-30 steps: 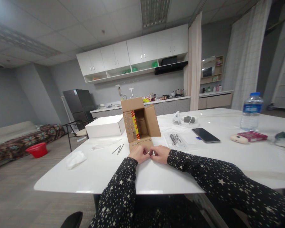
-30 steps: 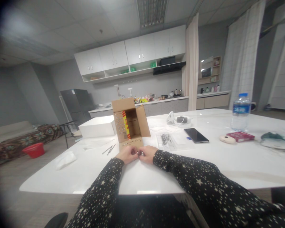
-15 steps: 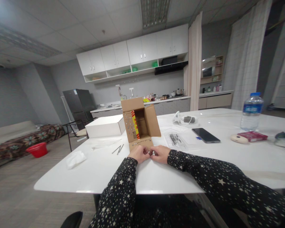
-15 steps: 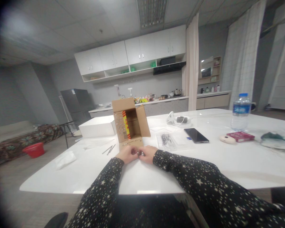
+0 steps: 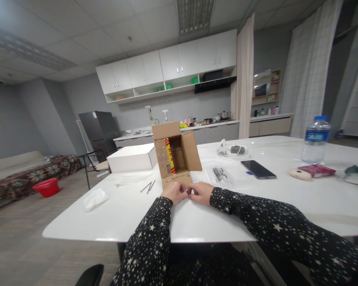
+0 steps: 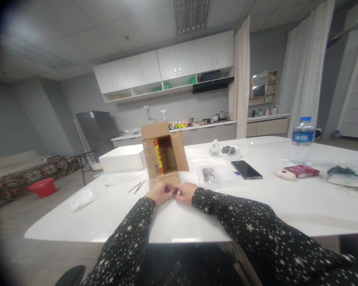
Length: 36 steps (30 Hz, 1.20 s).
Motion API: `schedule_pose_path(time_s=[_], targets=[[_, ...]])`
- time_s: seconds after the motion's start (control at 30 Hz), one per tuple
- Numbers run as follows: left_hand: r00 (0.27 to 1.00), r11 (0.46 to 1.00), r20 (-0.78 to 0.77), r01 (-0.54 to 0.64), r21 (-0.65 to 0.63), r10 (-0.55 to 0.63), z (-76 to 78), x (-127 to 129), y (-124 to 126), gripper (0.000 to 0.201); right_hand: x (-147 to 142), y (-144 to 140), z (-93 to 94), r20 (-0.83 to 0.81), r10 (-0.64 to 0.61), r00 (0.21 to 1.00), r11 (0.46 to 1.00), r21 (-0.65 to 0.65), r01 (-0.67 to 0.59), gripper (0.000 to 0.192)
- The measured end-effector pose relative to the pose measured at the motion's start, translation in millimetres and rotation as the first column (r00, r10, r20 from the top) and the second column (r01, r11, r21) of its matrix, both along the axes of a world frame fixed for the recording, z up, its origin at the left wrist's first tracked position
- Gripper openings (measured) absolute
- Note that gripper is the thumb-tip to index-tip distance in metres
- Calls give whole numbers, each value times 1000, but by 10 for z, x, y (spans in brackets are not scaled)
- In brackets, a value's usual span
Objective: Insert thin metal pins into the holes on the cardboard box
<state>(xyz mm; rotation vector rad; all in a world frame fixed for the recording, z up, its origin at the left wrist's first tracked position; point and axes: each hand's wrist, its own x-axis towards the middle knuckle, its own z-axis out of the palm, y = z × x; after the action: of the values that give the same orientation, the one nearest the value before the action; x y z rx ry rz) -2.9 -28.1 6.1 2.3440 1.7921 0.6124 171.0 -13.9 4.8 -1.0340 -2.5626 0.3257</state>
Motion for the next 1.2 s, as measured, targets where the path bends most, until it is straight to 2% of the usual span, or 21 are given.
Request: schedule_pose_path(time_s=[0.37, 0.57, 0.7, 0.8, 0.9, 1.1, 1.2], targets=[[998, 996, 53, -40, 74, 36, 11, 8, -2, 20, -1, 30, -40, -28, 13, 1000, 1000, 4, -13, 20], [989, 983, 148, -45, 180, 18, -26, -26, 71, 9, -1, 62, -73, -6, -4, 1000, 1000, 12, 4, 20], [976, 950, 214, -34, 311, -35, -12, -53, 91, 8, 14, 60, -72, -17, 0, 1000, 1000, 14, 1, 21], [966, 901, 248, -40, 433, -76, 7, -69, 87, 7, 13, 48, -62, -13, -12, 1000, 1000, 9, 12, 21], [962, 863, 258, -54, 502, -90, 29, -77, 69, 7, 7, 39, -54, -18, -11, 1000, 1000, 11, 11, 21], [968, 834, 250, -153, 530, 19, 57, -95, 41, 7, 14, 42, -52, -19, 1, 1000, 1000, 13, -1, 21], [970, 845, 228, -192, 499, 86, 44, -120, 58, 8, 22, 39, -50, -20, 10, 1000, 1000, 17, -9, 21]])
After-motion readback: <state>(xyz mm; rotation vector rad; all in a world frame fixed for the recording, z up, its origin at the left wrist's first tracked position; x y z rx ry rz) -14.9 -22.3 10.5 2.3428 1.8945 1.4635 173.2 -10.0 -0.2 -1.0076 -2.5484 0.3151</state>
